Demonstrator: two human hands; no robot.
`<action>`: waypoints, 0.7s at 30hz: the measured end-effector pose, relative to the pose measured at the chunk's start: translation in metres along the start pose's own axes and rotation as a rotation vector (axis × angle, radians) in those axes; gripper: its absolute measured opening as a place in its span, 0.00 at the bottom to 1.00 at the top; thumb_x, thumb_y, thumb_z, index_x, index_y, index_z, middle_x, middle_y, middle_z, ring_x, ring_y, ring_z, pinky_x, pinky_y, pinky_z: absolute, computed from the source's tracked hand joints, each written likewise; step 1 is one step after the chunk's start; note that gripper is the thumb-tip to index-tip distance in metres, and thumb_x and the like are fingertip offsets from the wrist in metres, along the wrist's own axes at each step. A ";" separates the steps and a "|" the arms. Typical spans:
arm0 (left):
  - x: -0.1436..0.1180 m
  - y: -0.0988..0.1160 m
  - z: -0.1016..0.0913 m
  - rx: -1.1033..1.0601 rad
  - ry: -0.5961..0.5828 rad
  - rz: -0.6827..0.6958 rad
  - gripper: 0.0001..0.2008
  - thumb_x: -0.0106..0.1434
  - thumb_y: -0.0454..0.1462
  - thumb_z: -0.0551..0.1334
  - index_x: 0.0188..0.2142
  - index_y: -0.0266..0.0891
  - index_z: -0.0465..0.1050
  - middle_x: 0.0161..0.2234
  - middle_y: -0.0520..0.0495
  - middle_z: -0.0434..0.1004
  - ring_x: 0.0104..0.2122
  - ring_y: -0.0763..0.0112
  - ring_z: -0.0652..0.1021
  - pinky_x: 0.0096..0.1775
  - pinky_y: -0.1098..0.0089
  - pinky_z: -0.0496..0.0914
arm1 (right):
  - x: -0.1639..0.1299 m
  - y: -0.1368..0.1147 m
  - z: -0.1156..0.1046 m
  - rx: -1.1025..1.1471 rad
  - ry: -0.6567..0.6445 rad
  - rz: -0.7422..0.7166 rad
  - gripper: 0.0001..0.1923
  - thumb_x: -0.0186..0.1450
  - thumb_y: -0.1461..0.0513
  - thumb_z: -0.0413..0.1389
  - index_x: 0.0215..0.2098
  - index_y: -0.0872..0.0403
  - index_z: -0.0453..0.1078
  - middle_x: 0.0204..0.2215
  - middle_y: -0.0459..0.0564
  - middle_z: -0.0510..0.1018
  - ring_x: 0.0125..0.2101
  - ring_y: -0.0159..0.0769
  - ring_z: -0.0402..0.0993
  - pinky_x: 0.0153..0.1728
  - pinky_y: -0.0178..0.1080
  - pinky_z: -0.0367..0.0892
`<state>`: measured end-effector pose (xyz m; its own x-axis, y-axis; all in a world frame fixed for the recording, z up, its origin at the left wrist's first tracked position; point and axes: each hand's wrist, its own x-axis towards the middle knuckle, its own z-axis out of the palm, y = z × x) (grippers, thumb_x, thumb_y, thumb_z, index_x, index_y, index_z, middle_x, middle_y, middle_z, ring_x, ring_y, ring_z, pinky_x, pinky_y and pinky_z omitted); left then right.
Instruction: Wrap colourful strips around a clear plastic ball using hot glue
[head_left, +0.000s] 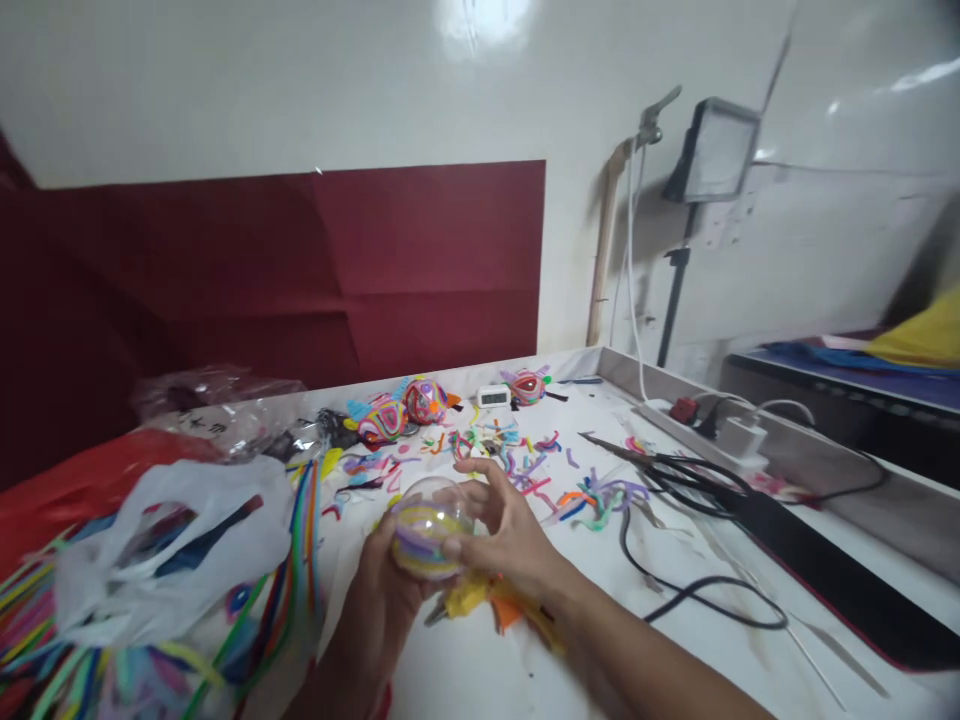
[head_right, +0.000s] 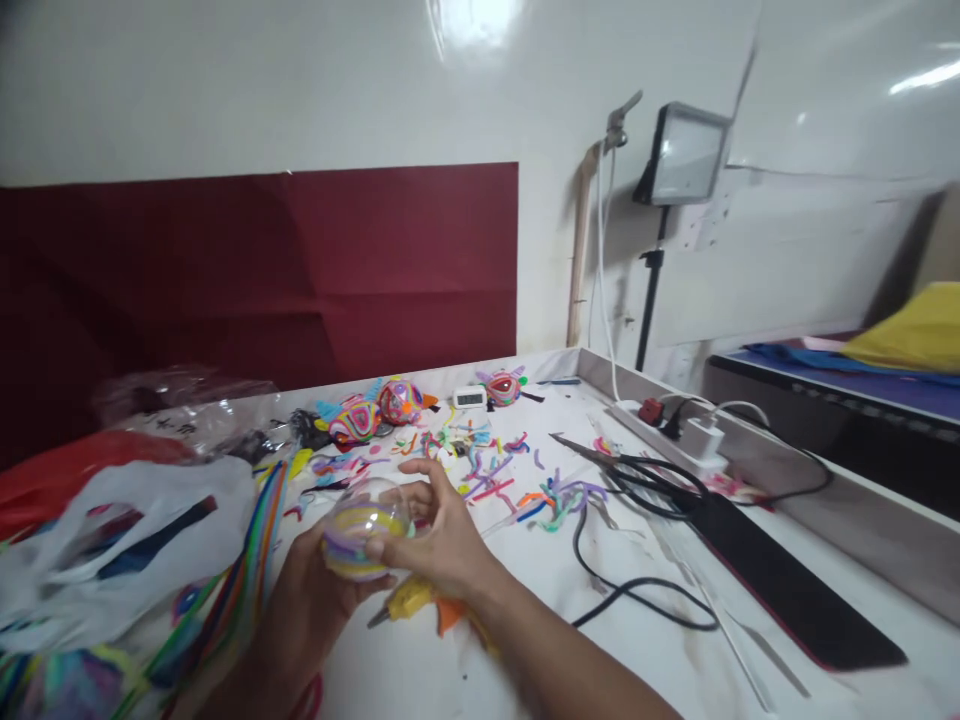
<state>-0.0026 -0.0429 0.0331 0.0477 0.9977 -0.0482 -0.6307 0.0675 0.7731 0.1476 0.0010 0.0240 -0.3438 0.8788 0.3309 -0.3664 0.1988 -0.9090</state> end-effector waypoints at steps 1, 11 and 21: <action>0.001 0.000 0.002 0.039 0.026 -0.002 0.16 0.62 0.40 0.61 0.47 0.35 0.74 0.38 0.40 0.82 0.33 0.59 0.81 0.30 0.61 0.78 | 0.000 -0.001 -0.001 0.000 0.007 0.002 0.40 0.43 0.57 0.72 0.49 0.47 0.58 0.40 0.49 0.76 0.41 0.41 0.75 0.44 0.46 0.69; 0.005 0.000 0.027 0.417 0.209 0.353 0.29 0.63 0.44 0.60 0.62 0.46 0.58 0.56 0.41 0.72 0.48 0.60 0.78 0.40 0.67 0.76 | 0.007 -0.008 -0.012 0.080 0.080 0.003 0.39 0.44 0.56 0.71 0.48 0.49 0.58 0.38 0.49 0.79 0.40 0.43 0.77 0.39 0.44 0.72; 0.000 -0.005 0.036 0.705 0.234 0.517 0.28 0.61 0.47 0.59 0.58 0.38 0.67 0.62 0.39 0.66 0.61 0.53 0.67 0.58 0.57 0.66 | 0.009 -0.004 -0.014 0.129 0.081 -0.032 0.38 0.46 0.56 0.70 0.50 0.50 0.57 0.37 0.50 0.81 0.40 0.43 0.78 0.41 0.45 0.72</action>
<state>0.0283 -0.0435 0.0520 -0.3174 0.8834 0.3446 0.0951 -0.3319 0.9385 0.1580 0.0147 0.0272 -0.2609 0.9063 0.3325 -0.4855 0.1745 -0.8566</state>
